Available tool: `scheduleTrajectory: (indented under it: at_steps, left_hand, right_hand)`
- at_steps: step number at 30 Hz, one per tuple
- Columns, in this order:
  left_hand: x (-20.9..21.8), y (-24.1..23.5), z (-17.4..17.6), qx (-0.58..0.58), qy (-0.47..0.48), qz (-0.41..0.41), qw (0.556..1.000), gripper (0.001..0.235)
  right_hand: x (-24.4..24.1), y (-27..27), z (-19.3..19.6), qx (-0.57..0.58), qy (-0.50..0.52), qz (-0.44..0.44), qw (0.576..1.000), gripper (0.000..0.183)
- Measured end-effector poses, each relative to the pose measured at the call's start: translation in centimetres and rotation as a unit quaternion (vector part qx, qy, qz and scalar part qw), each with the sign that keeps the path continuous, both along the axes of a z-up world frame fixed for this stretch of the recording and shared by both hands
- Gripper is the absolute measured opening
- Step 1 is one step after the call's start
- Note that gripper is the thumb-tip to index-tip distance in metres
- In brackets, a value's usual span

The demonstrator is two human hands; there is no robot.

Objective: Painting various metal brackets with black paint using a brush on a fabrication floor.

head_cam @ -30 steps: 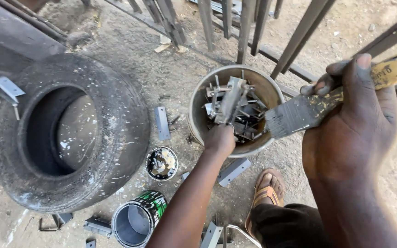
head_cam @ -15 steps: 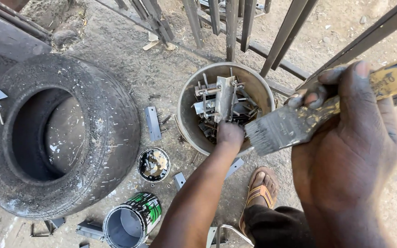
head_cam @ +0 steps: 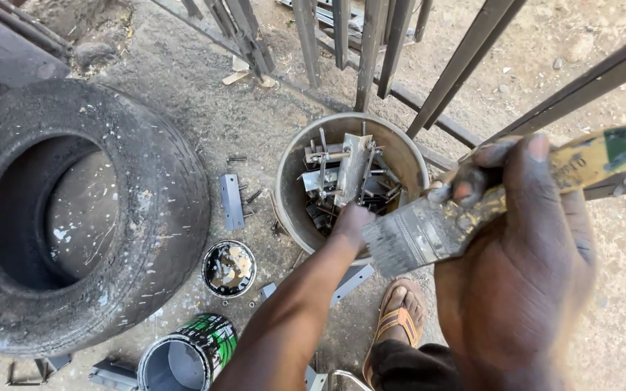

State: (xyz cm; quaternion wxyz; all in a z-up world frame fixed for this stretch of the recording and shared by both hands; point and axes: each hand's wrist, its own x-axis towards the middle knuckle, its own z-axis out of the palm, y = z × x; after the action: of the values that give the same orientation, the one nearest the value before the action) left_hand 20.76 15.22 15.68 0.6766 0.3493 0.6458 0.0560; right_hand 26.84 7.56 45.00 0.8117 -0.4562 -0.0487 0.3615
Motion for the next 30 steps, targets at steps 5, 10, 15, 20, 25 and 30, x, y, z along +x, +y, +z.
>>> scheduleTrajectory:
  at_steps: [5,10,15,20,25,30]
  left_hand:
    - [-1.3,0.3,-3.6,0.03,-0.031,0.09,0.995,0.048]
    - [-2.3,1.7,4.2,0.19,0.015,-0.165,0.968,0.019]
    - [-3.5,2.7,7.3,0.357,0.138,-0.486,0.786,0.049]
    - [-6.1,4.5,11.6,0.213,0.028,-0.219,0.952,0.047]
    - [-8.0,3.1,10.1,0.11,-0.199,0.1,0.969,0.028]
    - [-6.7,1.8,8.4,0.095,-0.267,0.127,0.951,0.015]
  right_hand:
    - [-0.2,0.3,-0.8,0.03,-0.054,0.041,0.997,0.018]
    - [-0.4,0.4,-1.4,0.038,-0.064,0.028,0.997,0.017]
    - [0.3,0.0,-2.1,0.031,-0.11,0.031,0.993,0.017]
    - [0.3,0.3,-2.2,-0.056,-0.135,0.033,0.989,0.015]
    - [0.1,1.1,-2.9,-0.063,-0.171,0.037,0.983,0.021]
    - [-1.2,1.5,-2.7,-0.056,-0.198,0.045,0.978,0.022]
